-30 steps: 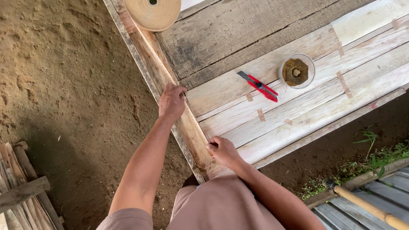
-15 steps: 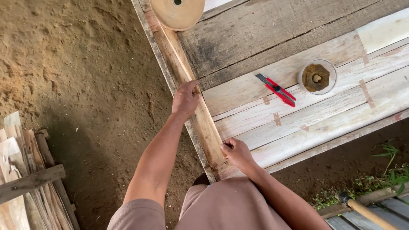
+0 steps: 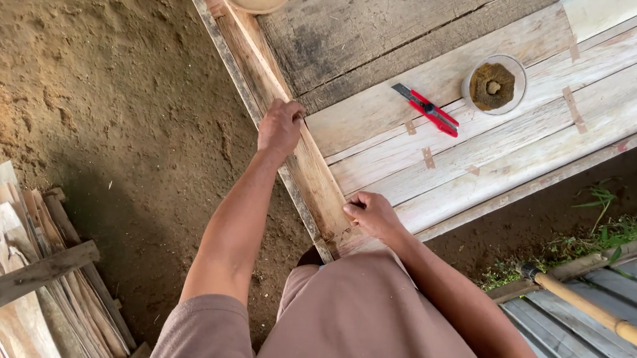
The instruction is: The person applies a brown paste from a small container onto wooden planks using a small stick. They repeatedly dip the stick into the container and spread the paste along the edges of the planks on a wooden workbench.
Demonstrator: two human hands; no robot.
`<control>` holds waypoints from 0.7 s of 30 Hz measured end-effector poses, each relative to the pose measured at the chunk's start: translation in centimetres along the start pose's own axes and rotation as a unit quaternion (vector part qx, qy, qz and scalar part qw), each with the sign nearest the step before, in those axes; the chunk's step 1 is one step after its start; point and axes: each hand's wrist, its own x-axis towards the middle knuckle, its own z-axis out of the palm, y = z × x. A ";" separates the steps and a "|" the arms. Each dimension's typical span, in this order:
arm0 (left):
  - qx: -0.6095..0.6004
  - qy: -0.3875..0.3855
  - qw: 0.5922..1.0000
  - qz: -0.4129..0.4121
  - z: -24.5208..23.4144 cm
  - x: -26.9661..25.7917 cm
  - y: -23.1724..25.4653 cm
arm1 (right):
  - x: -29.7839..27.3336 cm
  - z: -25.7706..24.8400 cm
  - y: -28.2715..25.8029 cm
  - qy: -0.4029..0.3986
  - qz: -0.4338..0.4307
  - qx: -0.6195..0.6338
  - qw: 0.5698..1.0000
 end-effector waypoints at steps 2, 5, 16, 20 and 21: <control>-0.003 -0.006 1.000 -0.002 0.1 -0.4 0.1 | 0.1 0.0 0.4 -0.018 0.007 -0.086 0.996; -0.003 -0.012 1.000 -0.002 0.2 -0.3 0.1 | -0.8 0.0 -0.3 -0.037 0.002 -0.195 0.980; 0.020 -0.015 1.000 0.002 -0.5 -0.1 1.1 | 0.2 -0.3 1.5 -0.013 -0.016 -0.165 0.986; 0.064 0.007 0.998 0.011 -2.1 0.7 1.6 | 0.2 -0.5 0.5 0.014 -0.015 -0.113 0.993; 0.070 0.010 0.997 0.031 -3.1 0.7 2.1 | 0.4 -0.6 0.4 0.018 -0.013 -0.113 0.993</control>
